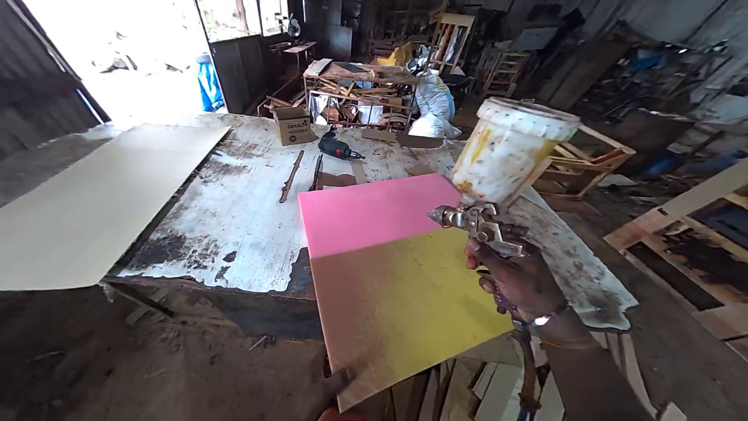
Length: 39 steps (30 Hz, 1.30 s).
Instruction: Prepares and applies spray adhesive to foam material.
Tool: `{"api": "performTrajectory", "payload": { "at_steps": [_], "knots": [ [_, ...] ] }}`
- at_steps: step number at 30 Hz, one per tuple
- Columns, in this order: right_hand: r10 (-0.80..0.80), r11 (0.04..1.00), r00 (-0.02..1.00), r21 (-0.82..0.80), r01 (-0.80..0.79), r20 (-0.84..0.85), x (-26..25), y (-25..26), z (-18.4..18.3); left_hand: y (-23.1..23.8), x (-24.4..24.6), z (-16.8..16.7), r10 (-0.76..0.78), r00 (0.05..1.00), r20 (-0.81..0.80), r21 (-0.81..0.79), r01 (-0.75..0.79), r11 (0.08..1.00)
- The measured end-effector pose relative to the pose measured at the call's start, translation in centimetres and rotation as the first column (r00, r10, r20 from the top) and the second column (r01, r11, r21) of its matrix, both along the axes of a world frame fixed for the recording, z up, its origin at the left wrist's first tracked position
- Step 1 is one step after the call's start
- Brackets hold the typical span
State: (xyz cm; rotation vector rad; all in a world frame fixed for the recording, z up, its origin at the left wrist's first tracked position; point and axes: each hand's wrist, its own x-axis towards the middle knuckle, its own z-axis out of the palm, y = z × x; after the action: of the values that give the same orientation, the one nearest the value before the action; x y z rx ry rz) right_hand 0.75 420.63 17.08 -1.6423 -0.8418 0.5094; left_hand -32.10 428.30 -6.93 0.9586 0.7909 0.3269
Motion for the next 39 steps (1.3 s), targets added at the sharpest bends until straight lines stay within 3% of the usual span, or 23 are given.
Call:
{"api": "performTrajectory", "payload": {
  "at_steps": [5, 12, 20, 22, 24, 27, 30, 32, 35, 38, 39],
  "knots": [
    [0.044, 0.999, 0.999, -0.021, -0.044, -0.009, -0.9, -0.7, -0.3, -0.9, -0.4, -0.1, -0.04, 0.999, 0.001, -0.033, 0.04, 0.999],
    [0.121, 0.991, 0.992, -0.049, -0.122, -0.029, -1.5, -4.0, -1.4, -2.0, -0.9, -0.9, 0.046, 0.997, 0.059, -0.071, -0.042, 0.997],
    [0.086, 0.993, 0.996, -0.085, -0.083, 0.027, -2.1, -8.6, -2.8, -3.5, -0.9, -1.3, 0.178, 0.984, 0.024, -0.218, -0.169, 0.961],
    [0.138, 0.988, 0.99, -0.072, -0.14, -0.032, -2.3, -9.8, -2.7, -4.0, -0.8, -0.9, 0.222, 0.975, 0.018, -0.236, -0.211, 0.948],
    [0.101, 0.99, 0.994, -0.106, -0.097, 0.04, -2.5, -11.2, -3.1, -4.5, -0.7, -0.5, 0.26, 0.966, 0.001, -0.248, -0.252, 0.936],
    [0.139, 0.983, 0.99, -0.115, -0.141, -0.029, -2.9, -13.2, -3.1, -5.3, -0.6, -0.6, 0.299, 0.954, -0.031, -0.244, -0.297, 0.923],
    [0.085, 0.983, 0.995, -0.166, -0.074, 0.057, -3.2, -15.4, -3.9, -6.2, -0.7, -1.0, 0.311, 0.949, -0.047, -0.236, -0.313, 0.92],
    [0.144, 0.977, 0.989, -0.155, -0.147, -0.028, -3.4, -16.6, -4.0, -6.9, -0.8, -1.1, 0.306, 0.949, -0.078, -0.226, -0.316, 0.922],
    [0.118, 0.975, 0.991, -0.196, -0.105, 0.057, -3.4, -18.8, -5.0, -7.9, -1.3, -1.6, 0.303, 0.947, -0.108, -0.209, -0.32, 0.924],
    [0.171, 0.966, 0.984, -0.189, -0.177, -0.049, -3.8, -20.9, -5.2, -8.5, -1.4, -2.2, 0.335, 0.934, -0.121, -0.192, -0.353, 0.916],
    [0.155, 0.965, 0.988, -0.211, -0.153, -0.011, -3.9, -21.7, -5.5, -8.6, -1.5, -2.3, 0.345, 0.931, -0.122, -0.183, -0.363, 0.914]
  ]
}}
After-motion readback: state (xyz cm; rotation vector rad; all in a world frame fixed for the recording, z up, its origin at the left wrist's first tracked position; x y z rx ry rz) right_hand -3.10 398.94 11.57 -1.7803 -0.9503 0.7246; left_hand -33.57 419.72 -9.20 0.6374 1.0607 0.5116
